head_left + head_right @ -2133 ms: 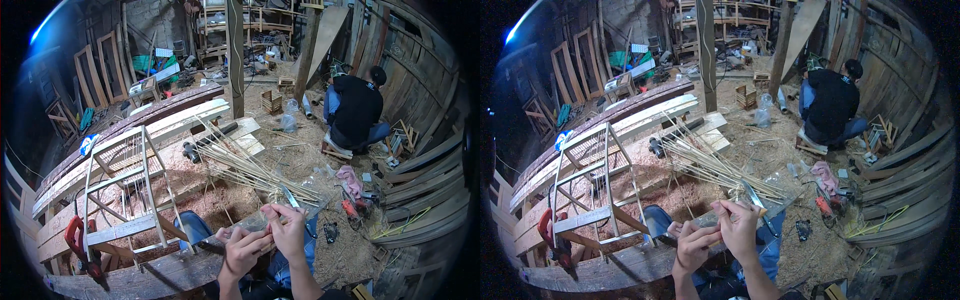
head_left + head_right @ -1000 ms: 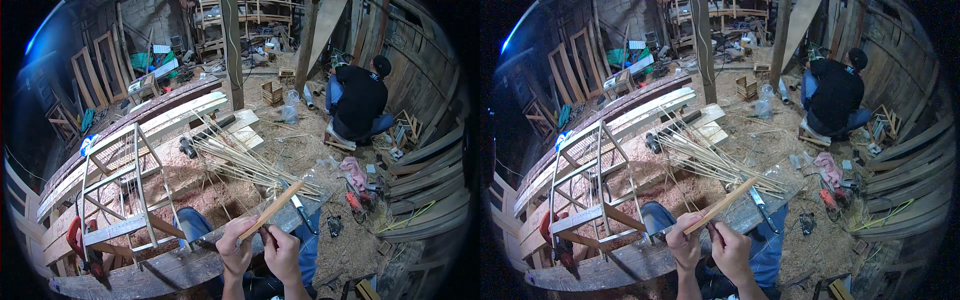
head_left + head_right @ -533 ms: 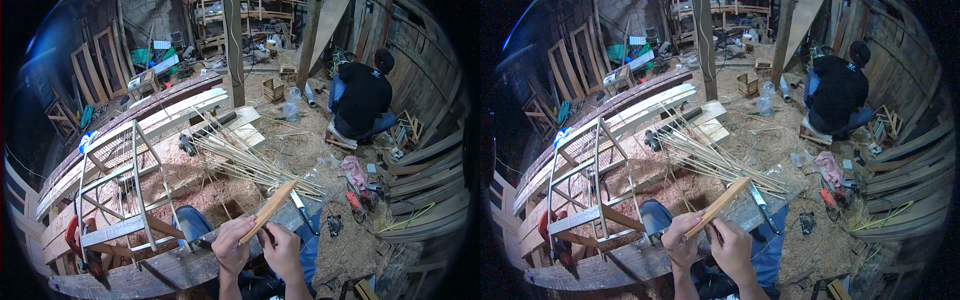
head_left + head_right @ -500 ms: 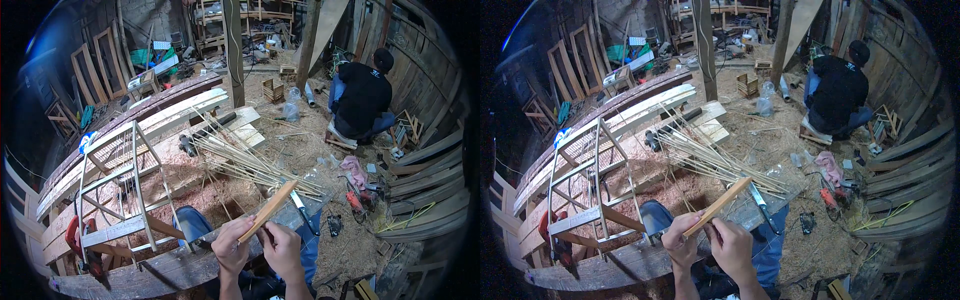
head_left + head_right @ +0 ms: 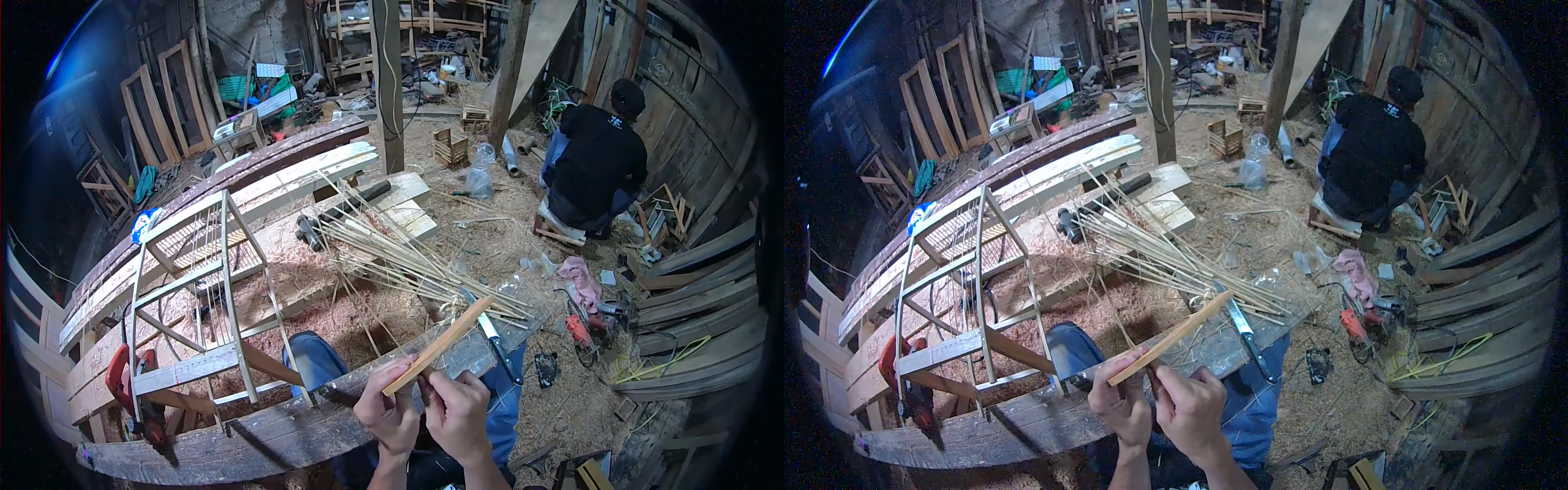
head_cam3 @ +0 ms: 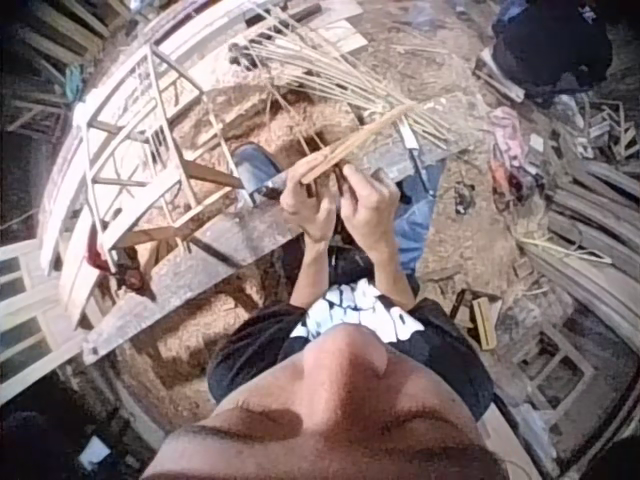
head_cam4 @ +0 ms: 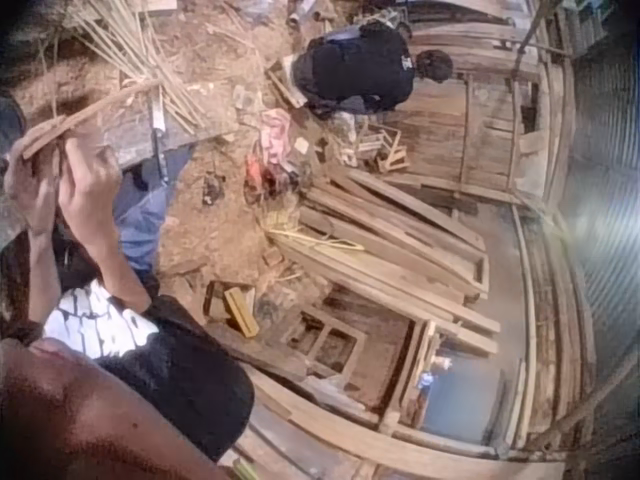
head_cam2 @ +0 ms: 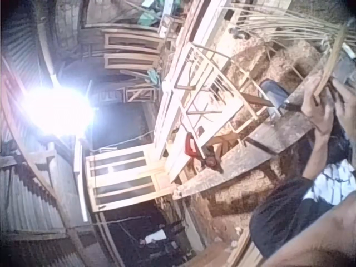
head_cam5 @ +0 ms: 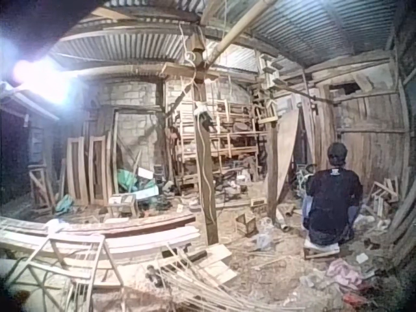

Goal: The person uses a knife to shave and smooth a small rectangular piece of wood held in their left hand. They repeatedly run the blade along the wood's surface to remove thin shavings, occasionally rotating the piece to work on different edges.

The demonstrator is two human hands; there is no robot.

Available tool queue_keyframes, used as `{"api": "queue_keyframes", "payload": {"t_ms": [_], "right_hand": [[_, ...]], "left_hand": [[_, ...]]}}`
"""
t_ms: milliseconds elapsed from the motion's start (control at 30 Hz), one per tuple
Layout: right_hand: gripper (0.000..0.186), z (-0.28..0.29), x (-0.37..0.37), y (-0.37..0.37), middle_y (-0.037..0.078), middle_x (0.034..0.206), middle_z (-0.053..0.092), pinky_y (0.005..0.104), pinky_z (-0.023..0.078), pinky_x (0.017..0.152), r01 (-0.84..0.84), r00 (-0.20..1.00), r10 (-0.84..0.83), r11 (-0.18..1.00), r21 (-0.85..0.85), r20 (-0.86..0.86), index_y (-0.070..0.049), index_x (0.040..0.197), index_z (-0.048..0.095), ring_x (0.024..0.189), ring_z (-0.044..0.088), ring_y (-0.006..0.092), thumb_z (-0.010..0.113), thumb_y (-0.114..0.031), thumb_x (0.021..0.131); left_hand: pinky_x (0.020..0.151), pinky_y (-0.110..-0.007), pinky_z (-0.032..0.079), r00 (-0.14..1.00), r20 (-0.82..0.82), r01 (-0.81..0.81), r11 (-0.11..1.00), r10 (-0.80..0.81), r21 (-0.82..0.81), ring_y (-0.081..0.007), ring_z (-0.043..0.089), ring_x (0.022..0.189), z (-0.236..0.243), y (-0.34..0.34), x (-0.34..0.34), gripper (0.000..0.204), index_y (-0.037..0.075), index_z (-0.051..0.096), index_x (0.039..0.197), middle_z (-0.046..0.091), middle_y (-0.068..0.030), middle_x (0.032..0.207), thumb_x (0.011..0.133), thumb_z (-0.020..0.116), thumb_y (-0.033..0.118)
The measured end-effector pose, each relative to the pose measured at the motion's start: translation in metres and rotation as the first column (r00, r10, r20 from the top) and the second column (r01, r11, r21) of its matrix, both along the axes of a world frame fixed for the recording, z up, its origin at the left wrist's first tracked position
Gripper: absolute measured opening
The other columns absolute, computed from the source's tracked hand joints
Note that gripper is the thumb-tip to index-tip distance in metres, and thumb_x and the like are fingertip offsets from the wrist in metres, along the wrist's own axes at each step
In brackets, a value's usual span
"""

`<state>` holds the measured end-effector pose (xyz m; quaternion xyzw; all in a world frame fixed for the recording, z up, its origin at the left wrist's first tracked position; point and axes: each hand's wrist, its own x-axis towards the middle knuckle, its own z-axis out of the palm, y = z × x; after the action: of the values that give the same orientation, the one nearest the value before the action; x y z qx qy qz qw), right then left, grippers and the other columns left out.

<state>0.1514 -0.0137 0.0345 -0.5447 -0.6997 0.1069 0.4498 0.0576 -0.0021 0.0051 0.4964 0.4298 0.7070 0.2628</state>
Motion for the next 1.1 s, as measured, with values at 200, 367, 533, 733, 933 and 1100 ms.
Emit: {"api": "queue_keyframes", "payload": {"t_ms": [200, 367, 533, 733, 933, 1100], "right_hand": [[0.008, -0.007, 0.005, -0.023, 0.007, 0.07, 0.068, 0.0374, 0.044, 0.059, -0.113, 0.986, 0.095, 0.986, -0.125, -0.14, -0.004, 0.093, 0.071, 0.055, 0.058, 0.025, 0.069, -0.01, 0.089], [0.01, -0.005, 0.02, -0.011, 0.005, 0.071, 0.07, 0.0347, 0.044, 0.063, -0.018, 0.995, -0.001, 0.982, -0.19, -0.096, -0.007, 0.093, 0.072, 0.059, 0.059, 0.0224, 0.07, -0.017, 0.092], [0.015, -0.007, 0.021, -0.016, 0.005, 0.07, 0.067, 0.0355, 0.04, 0.061, -0.086, 0.994, 0.066, 0.962, -0.26, -0.084, -0.01, 0.097, 0.069, 0.057, 0.061, 0.0238, 0.064, -0.024, 0.096], [0.013, 0.004, 0.031, -0.016, 0.004, 0.075, 0.071, 0.033, 0.04, 0.07, -0.033, 0.987, 0.071, 0.966, -0.255, 0.141, -0.009, 0.095, 0.072, 0.062, 0.061, 0.0226, 0.069, -0.021, 0.091], [0.011, -0.004, 0.027, -0.016, 0.006, 0.081, 0.072, 0.0336, 0.042, 0.07, -0.011, 0.999, 0.017, 0.983, -0.182, 0.03, -0.006, 0.092, 0.072, 0.067, 0.065, 0.0237, 0.072, -0.017, 0.088], [0.009, -0.005, 0.028, -0.019, 0.008, 0.08, 0.072, 0.0345, 0.044, 0.068, -0.065, 0.993, 0.041, 0.973, -0.224, -0.107, -0.005, 0.089, 0.072, 0.067, 0.065, 0.0254, 0.073, -0.014, 0.086]], "left_hand": [[0.084, -0.032, 0.055, 0.961, -0.135, -0.238, 0.971, 0.24, 0.03, -0.0226, 0.068, 0.094, -0.004, 0.019, -0.026, 0.016, -0.003, 0.059, 0.107, 0.069, -0.0146, 0.101, 0.092, 0.063, -0.008], [0.085, -0.033, 0.057, 0.99, 0.029, -0.141, 0.99, 0.141, -0.004, -0.0231, 0.069, 0.094, 0.006, 0.015, -0.034, 0.018, -0.005, 0.055, 0.11, 0.067, -0.0227, 0.113, 0.093, 0.057, -0.011], [0.086, -0.033, 0.058, 0.996, -0.025, -0.082, 0.994, 0.084, 0.07, -0.0234, 0.069, 0.099, 0.003, 0.02, -0.035, 0.021, -0.005, 0.057, 0.112, 0.067, -0.0215, 0.115, 0.092, 0.058, -0.012], [0.091, -0.033, 0.055, 1.0, 0.008, 0.012, 1.0, -0.012, -0.002, -0.0256, 0.068, 0.105, -0.011, 0.02, -0.036, 0.02, -0.004, 0.06, 0.109, 0.068, -0.0203, 0.111, 0.09, 0.064, -0.01], [0.084, -0.03, 0.055, 0.988, -0.153, 0.042, 0.998, -0.036, 0.037, -0.0206, 0.068, 0.097, -0.009, 0.022, -0.035, 0.017, -0.004, 0.06, 0.11, 0.069, -0.019, 0.111, 0.093, 0.062, -0.008], [0.088, -0.031, 0.055, 0.981, -0.108, 0.165, 0.986, -0.163, 0.016, -0.0237, 0.069, 0.101, -0.007, 0.023, -0.043, 0.021, -0.003, 0.063, 0.111, 0.07, -0.019, 0.111, 0.09, 0.065, -0.009]]}}
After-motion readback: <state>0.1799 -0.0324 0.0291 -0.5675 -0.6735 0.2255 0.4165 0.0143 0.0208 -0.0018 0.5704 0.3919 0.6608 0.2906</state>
